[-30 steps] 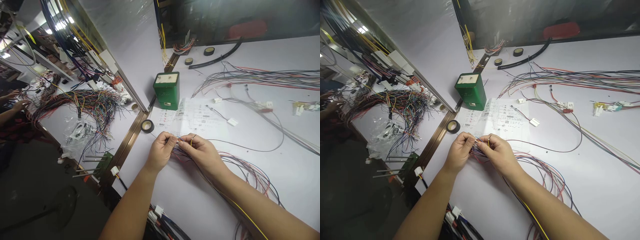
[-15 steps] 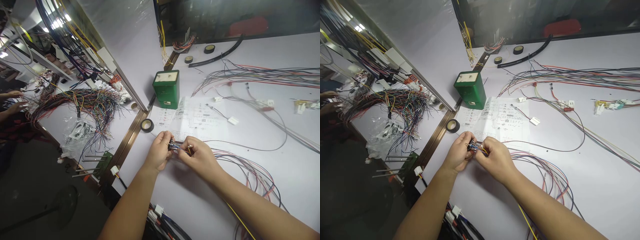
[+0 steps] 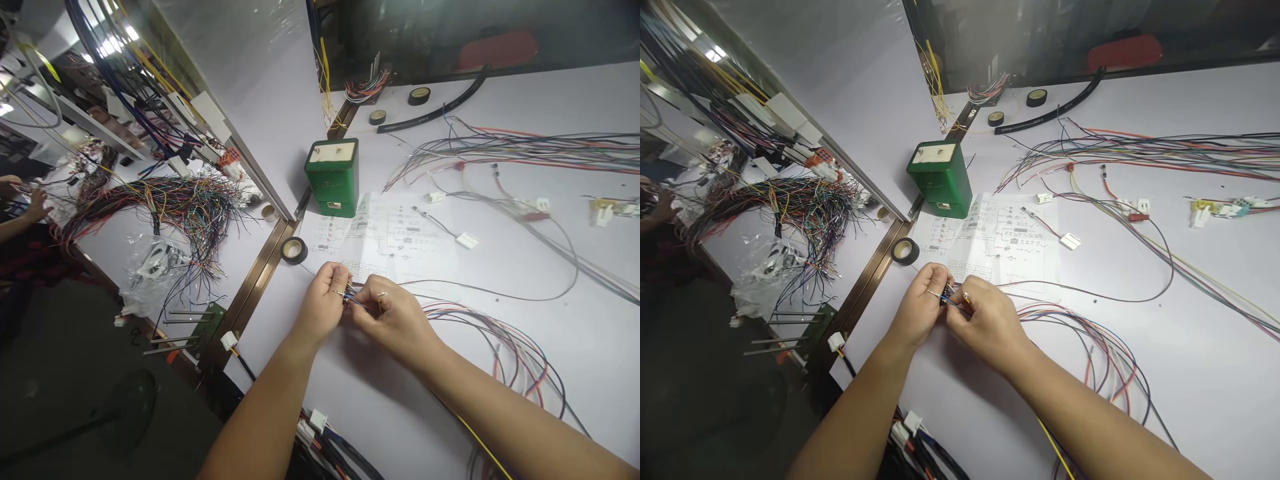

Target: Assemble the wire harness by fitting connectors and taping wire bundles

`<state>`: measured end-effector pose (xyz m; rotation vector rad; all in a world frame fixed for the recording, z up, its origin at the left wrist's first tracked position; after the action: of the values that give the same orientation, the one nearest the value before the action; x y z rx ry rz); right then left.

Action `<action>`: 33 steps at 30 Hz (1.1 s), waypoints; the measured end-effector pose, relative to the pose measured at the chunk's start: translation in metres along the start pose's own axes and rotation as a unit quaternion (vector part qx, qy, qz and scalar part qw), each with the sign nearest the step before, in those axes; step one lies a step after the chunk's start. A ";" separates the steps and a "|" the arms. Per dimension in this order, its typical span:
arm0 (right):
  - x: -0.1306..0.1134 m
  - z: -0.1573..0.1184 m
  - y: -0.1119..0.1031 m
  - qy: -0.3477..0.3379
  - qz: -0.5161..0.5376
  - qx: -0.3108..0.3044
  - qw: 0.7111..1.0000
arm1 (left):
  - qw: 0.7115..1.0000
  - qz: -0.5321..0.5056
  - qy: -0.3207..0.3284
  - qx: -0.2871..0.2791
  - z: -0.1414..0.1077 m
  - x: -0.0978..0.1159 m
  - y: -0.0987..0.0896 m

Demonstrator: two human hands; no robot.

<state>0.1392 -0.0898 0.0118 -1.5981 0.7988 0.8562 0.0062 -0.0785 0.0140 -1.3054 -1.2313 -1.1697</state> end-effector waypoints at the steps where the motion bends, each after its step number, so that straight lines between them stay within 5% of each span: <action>1: 0.000 0.000 0.000 -0.005 0.003 -0.001 1.000 | 1.000 0.003 -0.001 0.001 0.000 0.000 0.000; 13: 0.003 0.000 0.002 0.018 -0.087 -0.047 0.995 | 0.995 0.093 0.020 -0.039 -0.001 -0.002 -0.002; 22: 0.002 0.005 -0.003 0.041 0.029 -0.128 0.991 | 0.997 0.065 0.012 -0.042 0.001 0.003 -0.004; 27: 0.008 0.006 -0.006 0.045 0.087 -0.076 0.992 | 1.000 -0.018 -0.023 -0.010 0.001 0.001 -0.006; 33: 0.013 0.009 -0.010 0.039 0.020 -0.033 0.998 | 0.998 0.052 0.026 -0.033 -0.001 0.001 -0.008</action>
<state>0.1535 -0.0805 0.0042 -1.6879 0.8677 0.8599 -0.0020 -0.0792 0.0153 -1.3627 -1.0819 -1.1715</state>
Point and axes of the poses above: each hand's wrist, its own z-axis towards the middle knuckle, its own y-axis out of the palm, x = y × z, the point moved 1 cm from there along z, towards the middle knuckle, and after that the axes turned 14 degrees about y, right-handed, at the moved point
